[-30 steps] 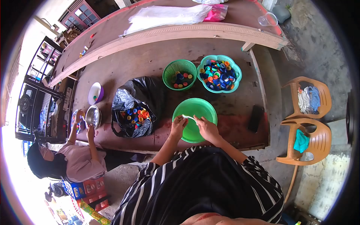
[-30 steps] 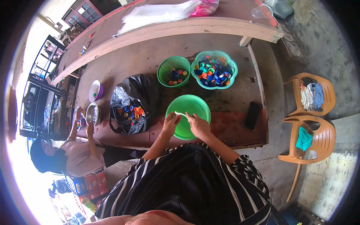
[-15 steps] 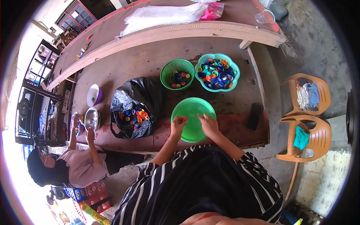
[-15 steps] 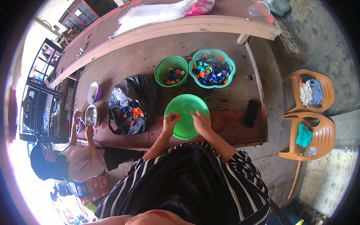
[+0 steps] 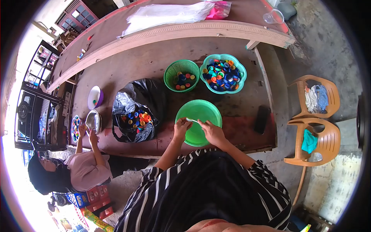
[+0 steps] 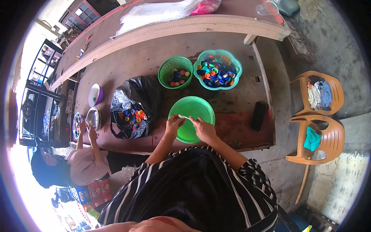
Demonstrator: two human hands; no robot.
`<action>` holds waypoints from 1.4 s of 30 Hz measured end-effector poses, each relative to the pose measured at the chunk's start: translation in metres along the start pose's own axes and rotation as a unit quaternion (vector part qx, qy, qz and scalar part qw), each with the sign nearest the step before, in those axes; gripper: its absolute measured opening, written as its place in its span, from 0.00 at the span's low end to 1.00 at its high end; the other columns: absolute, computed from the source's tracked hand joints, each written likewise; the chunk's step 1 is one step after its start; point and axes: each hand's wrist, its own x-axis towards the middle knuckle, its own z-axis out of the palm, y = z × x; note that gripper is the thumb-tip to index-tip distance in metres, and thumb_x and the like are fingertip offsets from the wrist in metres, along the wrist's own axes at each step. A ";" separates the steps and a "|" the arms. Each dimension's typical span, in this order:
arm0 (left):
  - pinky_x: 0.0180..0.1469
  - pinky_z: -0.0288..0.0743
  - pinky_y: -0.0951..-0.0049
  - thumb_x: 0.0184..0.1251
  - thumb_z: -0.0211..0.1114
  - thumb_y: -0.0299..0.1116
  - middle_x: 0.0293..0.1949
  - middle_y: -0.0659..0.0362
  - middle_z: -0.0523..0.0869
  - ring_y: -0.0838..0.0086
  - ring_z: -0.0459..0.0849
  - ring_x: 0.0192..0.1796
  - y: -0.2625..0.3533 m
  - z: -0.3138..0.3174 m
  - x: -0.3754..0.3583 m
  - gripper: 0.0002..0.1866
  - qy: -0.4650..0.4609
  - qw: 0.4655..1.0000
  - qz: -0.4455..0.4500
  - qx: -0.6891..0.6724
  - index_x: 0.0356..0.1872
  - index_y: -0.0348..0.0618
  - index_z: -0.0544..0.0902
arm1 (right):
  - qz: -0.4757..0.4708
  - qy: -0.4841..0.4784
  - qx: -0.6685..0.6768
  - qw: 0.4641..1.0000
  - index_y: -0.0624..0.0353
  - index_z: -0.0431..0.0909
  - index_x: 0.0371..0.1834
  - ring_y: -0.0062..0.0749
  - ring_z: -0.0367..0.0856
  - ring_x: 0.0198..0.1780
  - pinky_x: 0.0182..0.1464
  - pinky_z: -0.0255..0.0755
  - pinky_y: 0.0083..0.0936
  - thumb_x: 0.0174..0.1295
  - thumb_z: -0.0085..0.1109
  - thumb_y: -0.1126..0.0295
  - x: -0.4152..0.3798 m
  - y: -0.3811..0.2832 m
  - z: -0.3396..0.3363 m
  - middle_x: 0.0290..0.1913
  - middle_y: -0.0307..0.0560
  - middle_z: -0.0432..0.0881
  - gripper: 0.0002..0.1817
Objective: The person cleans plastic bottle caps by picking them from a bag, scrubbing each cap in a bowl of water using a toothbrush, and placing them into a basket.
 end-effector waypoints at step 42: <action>0.50 0.76 0.69 0.75 0.57 0.42 0.45 0.58 0.82 0.70 0.82 0.46 -0.010 0.004 -0.002 0.12 -0.039 0.984 -0.067 -0.161 0.48 0.46 0.73 | 0.033 -0.007 -0.071 0.997 0.49 0.69 0.68 0.48 0.82 0.40 0.37 0.79 0.40 0.59 0.52 0.76 0.008 0.005 0.004 0.45 0.52 0.76 0.30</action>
